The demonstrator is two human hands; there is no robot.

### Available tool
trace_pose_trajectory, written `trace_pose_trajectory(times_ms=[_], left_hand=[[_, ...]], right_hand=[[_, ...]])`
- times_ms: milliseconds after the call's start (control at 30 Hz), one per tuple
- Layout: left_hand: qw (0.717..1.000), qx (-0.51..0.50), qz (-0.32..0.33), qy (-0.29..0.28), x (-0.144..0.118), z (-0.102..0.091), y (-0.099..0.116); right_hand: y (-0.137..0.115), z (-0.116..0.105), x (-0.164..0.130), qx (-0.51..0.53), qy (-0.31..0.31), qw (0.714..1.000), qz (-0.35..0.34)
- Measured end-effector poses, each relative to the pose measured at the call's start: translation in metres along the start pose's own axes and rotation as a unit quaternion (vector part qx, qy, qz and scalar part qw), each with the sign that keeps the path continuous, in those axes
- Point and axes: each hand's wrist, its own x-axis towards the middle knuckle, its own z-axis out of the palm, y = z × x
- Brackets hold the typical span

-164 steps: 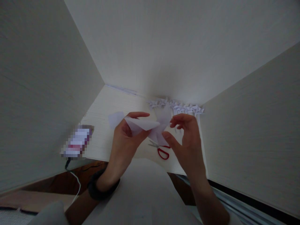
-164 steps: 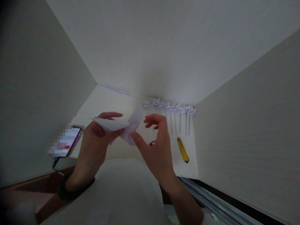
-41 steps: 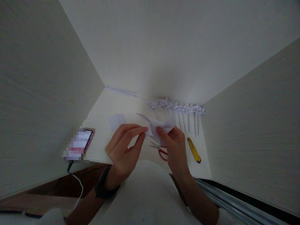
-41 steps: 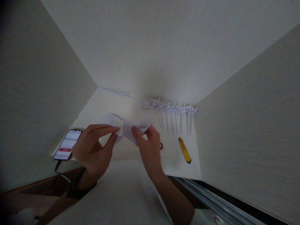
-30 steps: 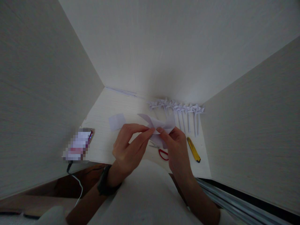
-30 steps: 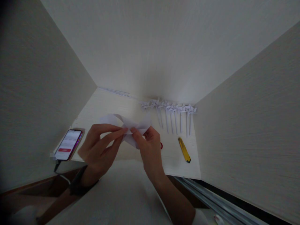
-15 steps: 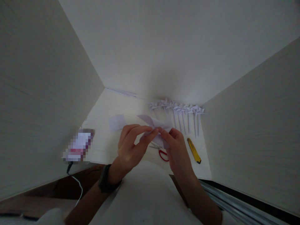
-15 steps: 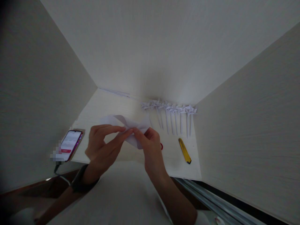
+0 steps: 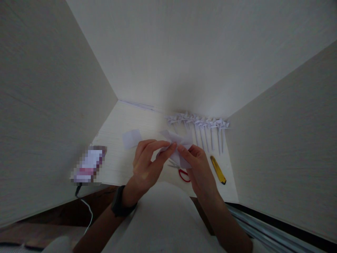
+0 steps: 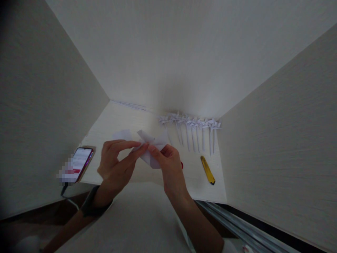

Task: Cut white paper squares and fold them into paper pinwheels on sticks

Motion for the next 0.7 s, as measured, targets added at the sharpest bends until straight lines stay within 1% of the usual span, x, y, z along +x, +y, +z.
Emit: trace_pose_trajectory(times_ms=[133, 233, 267, 300, 333, 367, 400, 467, 533, 567, 600, 667, 700], left_hand=[[1.000, -0.001, 0.005, -0.006, 0.0025, -0.0001, -0.0005], [0.999, -0.025, -0.003, -0.023, 0.0037, -0.0028, 0.0012], [0.998, -0.053, -0.023, -0.033, 0.0036, -0.0040, 0.0023], [0.993, -0.094, -0.057, -0.041, 0.0035, -0.0052, 0.0035], [0.983, -0.147, -0.106, -0.042, 0.0033, -0.0060, 0.0048], [0.963, -0.204, -0.170, -0.038, 0.0034, -0.0065, 0.0061], [0.933, -0.261, -0.244, -0.037, 0.0038, -0.0064, 0.0072], [0.852, -0.346, -0.390, -0.054, 0.0056, -0.0047, 0.0086], [0.764, -0.397, -0.501, -0.086, 0.0076, -0.0019, 0.0089], [0.727, -0.415, -0.538, -0.095, 0.0082, -0.0004, 0.0087], [0.697, -0.429, -0.566, -0.095, 0.0084, 0.0009, 0.0085], [0.656, -0.448, -0.602, -0.083, 0.0078, 0.0025, 0.0082], [0.644, -0.454, -0.611, -0.079, 0.0071, 0.0029, 0.0082]], right_hand=[[0.0012, 0.0002, 0.0001, -0.002, 0.015, 1.000, 0.009], [0.0030, -0.0007, 0.0008, -0.012, 0.042, 0.999, -0.009], [0.0034, -0.0011, 0.0007, -0.018, 0.051, 0.998, -0.016], [0.0036, -0.0015, 0.0003, -0.026, 0.058, 0.998, -0.020], [0.0035, -0.0017, -0.0004, -0.037, 0.062, 0.997, -0.023], [0.0031, -0.0017, -0.0012, -0.050, 0.064, 0.996, -0.026], [0.0025, -0.0015, -0.0022, -0.064, 0.065, 0.995, -0.030], [0.0009, -0.0007, -0.0041, -0.087, 0.064, 0.993, -0.039], [-0.0004, -0.0001, -0.0050, -0.101, 0.059, 0.992, -0.042], [-0.0006, 0.0000, -0.0050, -0.105, 0.058, 0.992, -0.041], [-0.0005, -0.0002, -0.0048, -0.108, 0.058, 0.992, -0.042], [0.0009, -0.0011, -0.0040, -0.115, 0.061, 0.990, -0.051], [0.0021, -0.0018, -0.0036, -0.120, 0.061, 0.989, -0.056]])
